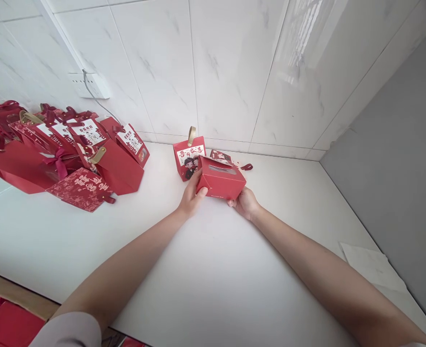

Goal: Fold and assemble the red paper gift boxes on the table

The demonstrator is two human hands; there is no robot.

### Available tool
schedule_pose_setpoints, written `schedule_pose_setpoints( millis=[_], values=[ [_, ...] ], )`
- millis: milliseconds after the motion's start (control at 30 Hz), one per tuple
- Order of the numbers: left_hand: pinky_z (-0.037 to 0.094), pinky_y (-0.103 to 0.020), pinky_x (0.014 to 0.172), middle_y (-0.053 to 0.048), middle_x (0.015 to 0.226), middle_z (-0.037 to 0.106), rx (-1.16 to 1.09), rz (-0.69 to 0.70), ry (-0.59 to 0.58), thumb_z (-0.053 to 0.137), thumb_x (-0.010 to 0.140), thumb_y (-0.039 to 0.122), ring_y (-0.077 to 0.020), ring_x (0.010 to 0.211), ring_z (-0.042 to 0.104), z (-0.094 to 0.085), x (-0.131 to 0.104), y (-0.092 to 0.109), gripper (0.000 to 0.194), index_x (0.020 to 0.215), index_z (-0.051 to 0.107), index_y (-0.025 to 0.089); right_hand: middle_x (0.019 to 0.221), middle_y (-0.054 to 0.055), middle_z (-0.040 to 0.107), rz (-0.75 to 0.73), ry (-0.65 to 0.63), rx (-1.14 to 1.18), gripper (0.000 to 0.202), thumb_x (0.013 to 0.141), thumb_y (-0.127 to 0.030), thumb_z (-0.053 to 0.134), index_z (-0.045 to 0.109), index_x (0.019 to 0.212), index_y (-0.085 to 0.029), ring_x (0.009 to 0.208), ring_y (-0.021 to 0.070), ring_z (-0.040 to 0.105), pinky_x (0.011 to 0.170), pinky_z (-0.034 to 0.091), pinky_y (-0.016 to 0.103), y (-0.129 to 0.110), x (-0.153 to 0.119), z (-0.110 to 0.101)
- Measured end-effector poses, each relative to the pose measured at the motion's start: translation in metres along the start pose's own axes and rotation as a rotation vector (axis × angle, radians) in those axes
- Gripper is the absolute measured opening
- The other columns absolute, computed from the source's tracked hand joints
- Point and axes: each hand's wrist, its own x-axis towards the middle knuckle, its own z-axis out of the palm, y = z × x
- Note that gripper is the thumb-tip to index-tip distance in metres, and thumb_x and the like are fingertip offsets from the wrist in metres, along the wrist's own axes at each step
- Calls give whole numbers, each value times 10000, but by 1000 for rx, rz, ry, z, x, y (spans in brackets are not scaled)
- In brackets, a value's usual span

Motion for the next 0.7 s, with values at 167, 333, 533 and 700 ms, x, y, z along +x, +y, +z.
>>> schedule_pose_setpoints(
  millis=[167,333,533,700],
  values=[
    [512,-471,1000,-82,1362,581,70,-49,97,462,883,665,-349,1273,527,0,0,2,651,1375,507,240,908,89,730,63,-40,94,622,899,-700,294,579,1193,-231,601,216,668,486,565,351,-9,-4,1],
    [543,-386,851,-70,1354,582,242,47,237,442,927,599,-291,1175,590,0,1,4,508,1287,550,257,1162,93,697,72,-177,116,794,860,-817,147,470,1357,-288,952,279,717,731,622,432,-25,-12,6],
    [504,-333,756,-94,1460,478,216,103,295,438,943,564,-258,1125,610,-2,4,5,522,1381,421,280,1282,128,640,-7,-88,301,697,903,-720,339,447,1364,-209,1150,301,652,921,596,441,-40,-18,19],
    [491,-299,672,-86,1297,588,265,69,238,469,943,521,-170,825,663,-6,8,-4,383,1200,550,247,1259,160,644,-49,9,524,676,906,-683,421,499,1300,-139,1205,280,619,1046,528,393,-44,-24,35]
  ],
)
